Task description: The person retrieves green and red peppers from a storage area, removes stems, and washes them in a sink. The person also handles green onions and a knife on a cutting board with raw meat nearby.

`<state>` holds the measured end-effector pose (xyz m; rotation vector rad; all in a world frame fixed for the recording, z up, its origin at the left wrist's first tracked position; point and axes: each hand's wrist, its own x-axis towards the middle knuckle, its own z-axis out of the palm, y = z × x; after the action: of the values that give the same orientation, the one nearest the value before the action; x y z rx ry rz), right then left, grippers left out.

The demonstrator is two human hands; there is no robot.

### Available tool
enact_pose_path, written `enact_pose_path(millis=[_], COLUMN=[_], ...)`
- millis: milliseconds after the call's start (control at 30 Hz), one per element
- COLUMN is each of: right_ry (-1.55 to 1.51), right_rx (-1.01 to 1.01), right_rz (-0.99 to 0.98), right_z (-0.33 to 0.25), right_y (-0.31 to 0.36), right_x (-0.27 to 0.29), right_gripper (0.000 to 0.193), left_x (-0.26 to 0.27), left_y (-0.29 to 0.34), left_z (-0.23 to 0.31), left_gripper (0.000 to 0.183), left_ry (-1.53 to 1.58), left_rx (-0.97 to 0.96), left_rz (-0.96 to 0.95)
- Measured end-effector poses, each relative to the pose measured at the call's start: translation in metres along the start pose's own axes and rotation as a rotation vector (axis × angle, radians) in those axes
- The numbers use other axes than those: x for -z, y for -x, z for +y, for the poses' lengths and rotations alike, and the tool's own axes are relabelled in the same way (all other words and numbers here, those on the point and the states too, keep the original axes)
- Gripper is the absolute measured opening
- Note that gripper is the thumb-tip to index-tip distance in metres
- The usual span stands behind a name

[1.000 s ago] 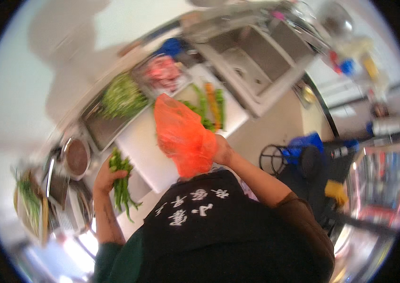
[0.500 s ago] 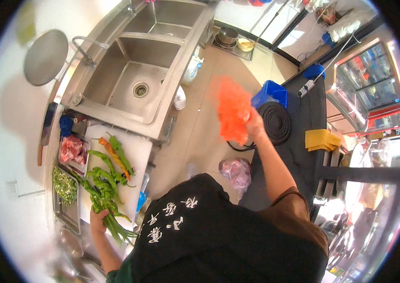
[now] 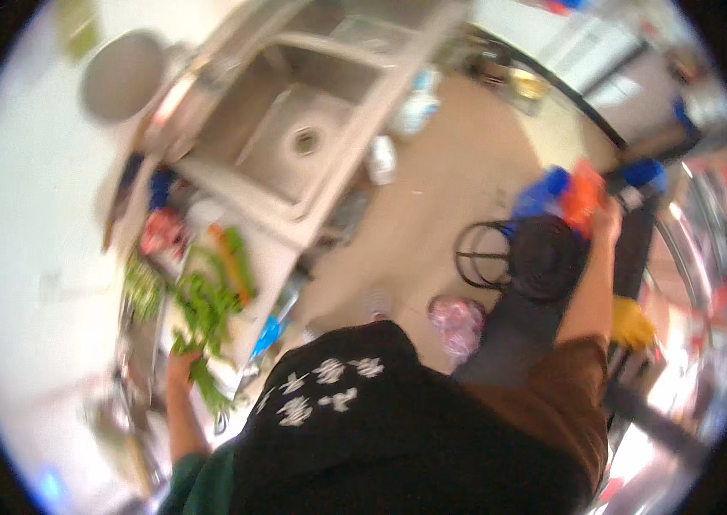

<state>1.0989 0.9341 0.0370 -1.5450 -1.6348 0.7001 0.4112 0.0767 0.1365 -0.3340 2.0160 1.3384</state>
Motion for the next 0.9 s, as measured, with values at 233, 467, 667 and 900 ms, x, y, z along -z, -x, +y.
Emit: enact_pose_path(millis=[233, 467, 667, 900], right_ry=[0.35, 0.01, 0.189, 0.446], right_rx=[0.246, 0.481, 0.711, 0.579], right_rz=[-0.48, -1.037, -1.355, -1.009], right_z=[-0.015, -0.245, -0.397, -0.45], right_y=[0.101, 0.299, 0.482, 0.572], right_x=[-0.172, -0.349, -0.43, -0.534], right_gripper=[0.031, 0.028, 0.034, 0.047], left_x=[0.015, 0.067, 0.095, 0.094], left_y=[-0.026, -0.05, -0.101, -0.15], left_z=[-0.033, -0.056, -0.048, -0.05], left_gripper=[0.052, 0.053, 0.043, 0.076], left_ry=[-0.189, -0.567, -0.86, -0.967], left_rx=[-0.11, -0.17, -0.185, -0.228], left_rz=[0.125, 0.391, 0.532, 0.49])
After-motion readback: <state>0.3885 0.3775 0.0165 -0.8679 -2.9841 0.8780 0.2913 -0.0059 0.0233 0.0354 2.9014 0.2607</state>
